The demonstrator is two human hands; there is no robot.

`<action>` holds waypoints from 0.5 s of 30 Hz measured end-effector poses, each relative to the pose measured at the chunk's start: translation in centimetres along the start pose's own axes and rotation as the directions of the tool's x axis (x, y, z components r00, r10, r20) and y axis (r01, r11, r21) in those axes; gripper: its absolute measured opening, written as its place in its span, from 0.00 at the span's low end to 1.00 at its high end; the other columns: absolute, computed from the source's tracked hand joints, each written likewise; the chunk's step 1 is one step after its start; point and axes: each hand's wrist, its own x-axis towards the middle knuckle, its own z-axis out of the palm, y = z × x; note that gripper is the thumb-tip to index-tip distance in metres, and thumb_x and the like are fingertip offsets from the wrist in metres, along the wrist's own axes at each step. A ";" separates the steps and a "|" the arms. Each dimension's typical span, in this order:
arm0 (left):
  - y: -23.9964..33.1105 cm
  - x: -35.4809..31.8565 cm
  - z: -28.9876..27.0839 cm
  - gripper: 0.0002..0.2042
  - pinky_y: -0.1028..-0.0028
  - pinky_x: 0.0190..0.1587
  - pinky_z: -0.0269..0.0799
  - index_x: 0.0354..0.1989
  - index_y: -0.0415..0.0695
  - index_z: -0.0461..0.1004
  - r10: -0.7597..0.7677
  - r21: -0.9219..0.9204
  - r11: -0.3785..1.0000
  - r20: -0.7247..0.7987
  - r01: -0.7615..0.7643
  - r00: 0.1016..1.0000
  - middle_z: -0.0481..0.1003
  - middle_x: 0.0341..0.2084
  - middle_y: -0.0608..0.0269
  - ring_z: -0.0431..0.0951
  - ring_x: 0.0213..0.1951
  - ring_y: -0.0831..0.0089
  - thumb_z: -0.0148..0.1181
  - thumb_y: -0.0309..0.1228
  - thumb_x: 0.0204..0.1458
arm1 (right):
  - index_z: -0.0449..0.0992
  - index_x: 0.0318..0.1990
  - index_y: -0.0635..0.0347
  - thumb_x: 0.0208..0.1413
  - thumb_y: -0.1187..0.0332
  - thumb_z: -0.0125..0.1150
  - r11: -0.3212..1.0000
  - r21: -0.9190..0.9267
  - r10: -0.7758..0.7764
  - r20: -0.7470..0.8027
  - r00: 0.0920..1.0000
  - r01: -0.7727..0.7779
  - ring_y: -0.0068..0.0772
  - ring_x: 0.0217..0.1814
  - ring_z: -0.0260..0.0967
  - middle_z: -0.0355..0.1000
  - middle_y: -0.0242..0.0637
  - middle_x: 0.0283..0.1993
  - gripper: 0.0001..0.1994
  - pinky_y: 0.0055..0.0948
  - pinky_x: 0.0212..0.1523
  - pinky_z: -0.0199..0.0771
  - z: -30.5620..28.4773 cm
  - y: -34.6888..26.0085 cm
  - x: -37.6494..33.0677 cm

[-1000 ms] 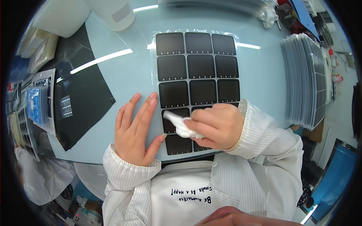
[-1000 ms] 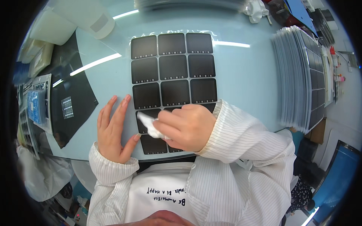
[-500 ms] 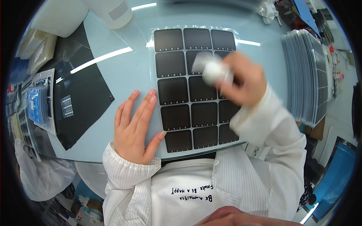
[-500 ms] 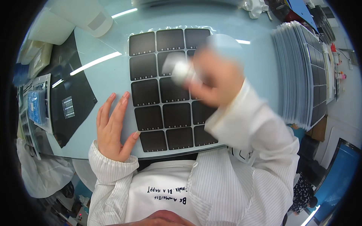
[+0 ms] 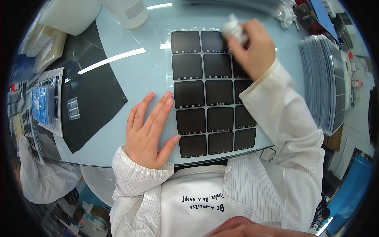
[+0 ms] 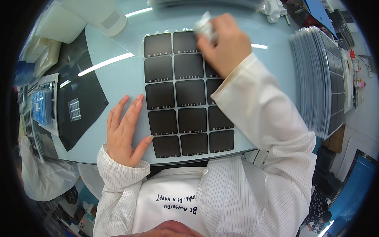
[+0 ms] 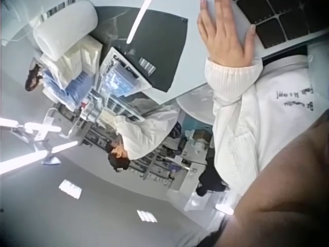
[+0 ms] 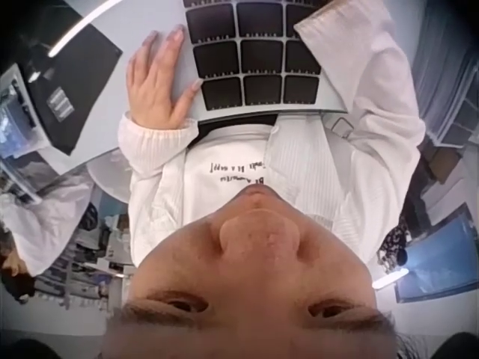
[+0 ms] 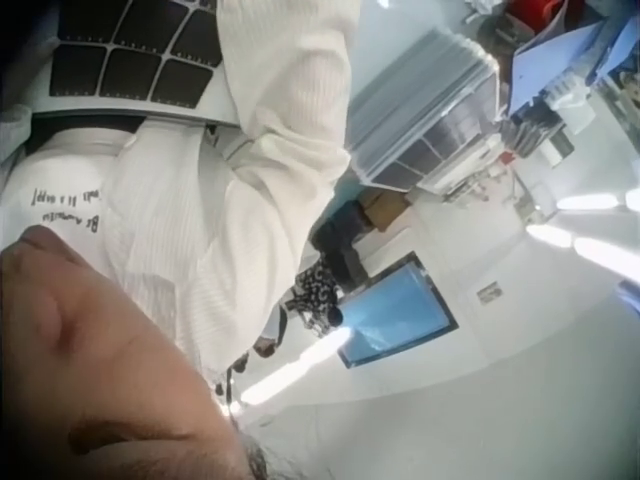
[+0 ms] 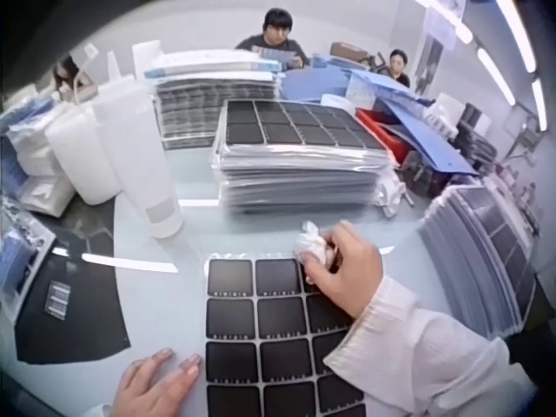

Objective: Inspecting and cleaning sheets of small electronic components at a factory workstation.

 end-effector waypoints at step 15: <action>0.5 -0.1 -0.3 0.34 0.56 0.65 0.49 0.65 0.41 0.58 0.001 0.025 1.000 0.008 -0.001 1.000 0.62 0.63 0.58 0.57 0.65 0.50 0.60 0.35 0.47 | 0.73 0.32 0.64 0.46 0.63 0.67 0.999 0.016 -0.051 -0.064 0.997 0.052 0.41 0.28 0.69 0.69 0.41 0.29 0.13 0.33 0.29 0.70 1.0 -0.3 0.3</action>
